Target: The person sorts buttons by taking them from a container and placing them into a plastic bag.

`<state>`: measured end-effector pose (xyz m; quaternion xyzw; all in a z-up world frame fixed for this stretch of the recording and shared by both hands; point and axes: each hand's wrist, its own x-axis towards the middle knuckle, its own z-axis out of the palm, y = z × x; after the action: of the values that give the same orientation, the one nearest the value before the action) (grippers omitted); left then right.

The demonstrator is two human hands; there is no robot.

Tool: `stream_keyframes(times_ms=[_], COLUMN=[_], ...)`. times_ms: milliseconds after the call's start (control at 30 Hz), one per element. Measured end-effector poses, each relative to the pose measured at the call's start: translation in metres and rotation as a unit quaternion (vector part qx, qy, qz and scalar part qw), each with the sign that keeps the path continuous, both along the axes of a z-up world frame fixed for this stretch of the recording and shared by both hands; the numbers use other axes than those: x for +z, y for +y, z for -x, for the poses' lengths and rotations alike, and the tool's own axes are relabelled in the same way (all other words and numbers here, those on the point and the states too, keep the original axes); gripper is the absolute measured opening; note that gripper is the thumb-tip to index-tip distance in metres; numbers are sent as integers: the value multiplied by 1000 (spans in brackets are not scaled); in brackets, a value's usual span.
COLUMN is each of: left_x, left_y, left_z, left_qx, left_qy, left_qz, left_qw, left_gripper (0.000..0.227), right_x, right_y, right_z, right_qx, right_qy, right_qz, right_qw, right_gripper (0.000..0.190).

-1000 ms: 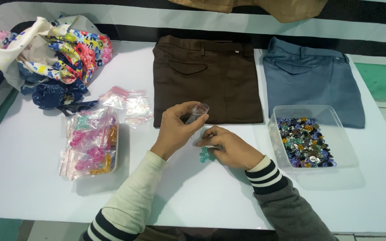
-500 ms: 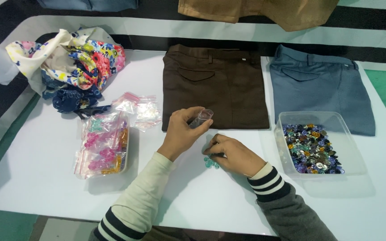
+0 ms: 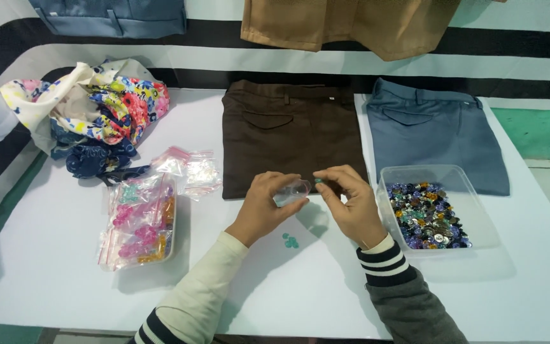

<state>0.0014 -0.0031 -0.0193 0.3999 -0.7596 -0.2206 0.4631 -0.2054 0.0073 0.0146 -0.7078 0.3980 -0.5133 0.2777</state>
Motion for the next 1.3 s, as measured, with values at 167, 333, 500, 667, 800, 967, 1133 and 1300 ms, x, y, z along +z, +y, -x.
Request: stream_keyframes(times_ms=[167, 333, 500, 667, 800, 967, 1133, 1300], left_x=[10, 4, 15, 24, 27, 25, 26, 29], left_y=[7, -4, -8, -1, 0, -2, 0, 4], left_z=[7, 2, -1, -6, -5, -5, -4, -2], left_qx=[-25, -11, 32, 77, 68, 73, 73, 80], left_qy=[30, 136, 293, 203, 205, 190, 180, 143], left_qz=[-24, -77, -233, -148, -164, -165, -167, -144], left_qw=[999, 988, 927, 965, 962, 965, 966, 976], left_gripper=[46, 44, 35, 41, 43, 43, 45, 46], right_x=[4, -2, 1, 9, 19, 40, 20, -7], right_y=[6, 0, 0, 7, 17, 28, 24, 20], right_z=[-13, -5, -3, -12, -25, -35, -35, -32], right_qx=[21, 5, -28, 40, 158, 230, 218, 151], right_qy=[3, -2, 44, 135, 245, 297, 364, 408], right_qz=[-1, 25, -14, -132, -204, -232, -218, -192], right_qw=[1000, 1000, 999, 981, 935, 897, 879, 880], right_gripper=[23, 19, 13, 16, 18, 34, 27, 22])
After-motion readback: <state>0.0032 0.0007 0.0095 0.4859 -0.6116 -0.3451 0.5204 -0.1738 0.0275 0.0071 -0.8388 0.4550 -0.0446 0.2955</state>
